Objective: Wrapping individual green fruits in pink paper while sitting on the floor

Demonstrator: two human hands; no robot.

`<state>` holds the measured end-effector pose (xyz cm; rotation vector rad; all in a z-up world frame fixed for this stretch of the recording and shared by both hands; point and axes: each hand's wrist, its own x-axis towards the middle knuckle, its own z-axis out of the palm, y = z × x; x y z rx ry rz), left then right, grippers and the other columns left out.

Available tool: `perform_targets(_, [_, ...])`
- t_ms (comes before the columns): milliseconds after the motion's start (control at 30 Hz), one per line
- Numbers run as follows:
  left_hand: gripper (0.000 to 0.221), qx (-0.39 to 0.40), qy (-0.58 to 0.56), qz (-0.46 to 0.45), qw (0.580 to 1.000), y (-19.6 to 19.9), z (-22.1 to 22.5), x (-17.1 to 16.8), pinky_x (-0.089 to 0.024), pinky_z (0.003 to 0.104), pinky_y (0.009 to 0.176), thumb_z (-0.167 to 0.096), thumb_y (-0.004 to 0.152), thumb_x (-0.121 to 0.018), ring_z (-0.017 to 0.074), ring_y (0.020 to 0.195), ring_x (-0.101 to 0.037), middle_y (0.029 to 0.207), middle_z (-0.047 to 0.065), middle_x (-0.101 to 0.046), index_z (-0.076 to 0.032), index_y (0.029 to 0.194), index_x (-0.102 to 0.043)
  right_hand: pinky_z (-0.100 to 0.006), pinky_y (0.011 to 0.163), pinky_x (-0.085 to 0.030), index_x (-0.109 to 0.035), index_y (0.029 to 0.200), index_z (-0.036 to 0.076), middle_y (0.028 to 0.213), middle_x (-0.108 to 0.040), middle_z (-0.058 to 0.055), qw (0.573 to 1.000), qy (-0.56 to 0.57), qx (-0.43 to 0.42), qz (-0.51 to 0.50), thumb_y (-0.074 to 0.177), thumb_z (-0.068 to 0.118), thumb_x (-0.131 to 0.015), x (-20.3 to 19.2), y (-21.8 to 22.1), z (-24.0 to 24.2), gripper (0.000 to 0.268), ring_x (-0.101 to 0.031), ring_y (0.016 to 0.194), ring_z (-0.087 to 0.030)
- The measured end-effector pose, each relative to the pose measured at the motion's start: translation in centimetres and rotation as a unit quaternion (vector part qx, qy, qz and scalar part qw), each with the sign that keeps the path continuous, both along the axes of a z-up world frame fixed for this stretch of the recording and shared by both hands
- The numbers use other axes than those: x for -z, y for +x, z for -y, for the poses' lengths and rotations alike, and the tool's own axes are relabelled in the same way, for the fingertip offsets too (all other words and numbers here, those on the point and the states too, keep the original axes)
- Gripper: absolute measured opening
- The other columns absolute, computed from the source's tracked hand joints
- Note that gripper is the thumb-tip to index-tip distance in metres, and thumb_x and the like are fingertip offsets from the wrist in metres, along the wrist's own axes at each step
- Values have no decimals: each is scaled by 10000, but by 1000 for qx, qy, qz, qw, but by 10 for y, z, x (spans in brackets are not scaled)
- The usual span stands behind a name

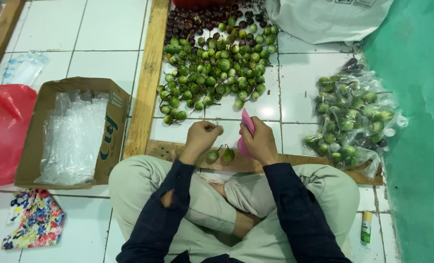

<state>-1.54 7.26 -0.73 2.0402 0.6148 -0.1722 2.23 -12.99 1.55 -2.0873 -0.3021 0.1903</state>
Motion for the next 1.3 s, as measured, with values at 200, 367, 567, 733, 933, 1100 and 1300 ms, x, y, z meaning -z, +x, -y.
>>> perform_targets(200, [391,71,122,-128,982,-33,-31,14,-604,515,738,-265,814,-706,443,938,-736,944,286,-746,62,1018,-769,-493,746,-518,-634,1016,45,868,-704,-223,986,-139,-50,-77,937,324,-610,26,-2,18,291,-698,875,-403])
perform_targets(367, [338,56,154,-168,972,-45,-27,41,-608,517,749,-165,808,-668,433,941,-736,918,283,-736,86,1022,-742,-509,917,-557,-580,1285,-23,1158,-688,-287,935,-278,-142,-169,902,411,-601,51,-10,20,579,-675,1132,-444])
perform_targets(567, [325,74,150,-152,974,-48,-17,43,-604,540,794,-119,858,-635,444,981,-725,984,304,-729,115,1069,-715,-517,953,-562,-481,1440,-10,1269,-631,-292,929,-298,-142,-169,904,490,-616,72,-16,20,746,-652,1194,-433])
perform_targets(733, [361,63,142,-157,975,-58,-8,14,-589,549,842,-139,884,-591,438,1048,-712,1057,301,-728,113,1118,-703,-525,1005,-532,-403,1496,-12,1345,-597,-295,927,-308,-150,-154,954,508,-558,79,-23,24,767,-614,1264,-425])
perform_targets(933, [359,44,102,-120,986,-74,-2,-11,-574,542,909,-99,912,-539,440,1124,-686,1132,302,-713,126,1152,-684,-556,1021,-524,-379,1509,75,1399,-552,-236,916,-357,-131,-129,886,664,-591,80,-30,23,883,-600,1293,-397])
perform_targets(1100, [260,52,175,-92,979,-87,4,-20,-598,497,840,-122,882,-578,393,1007,-721,983,234,-737,31,1019,-738,-542,1080,-487,-382,1538,72,1467,-449,-250,924,-359,-76,-109,821,806,-575,54,-42,21,1044,-507,1374,-429])
perform_targets(1300, [256,90,208,-64,972,-99,-20,-45,-492,508,936,-152,903,-587,428,1105,-638,1052,234,-700,23,1028,-726,-549,1065,-487,-438,1524,74,1447,-453,-224,932,-352,-47,-66,867,833,-516,43,-44,16,1006,-492,1364,-424])
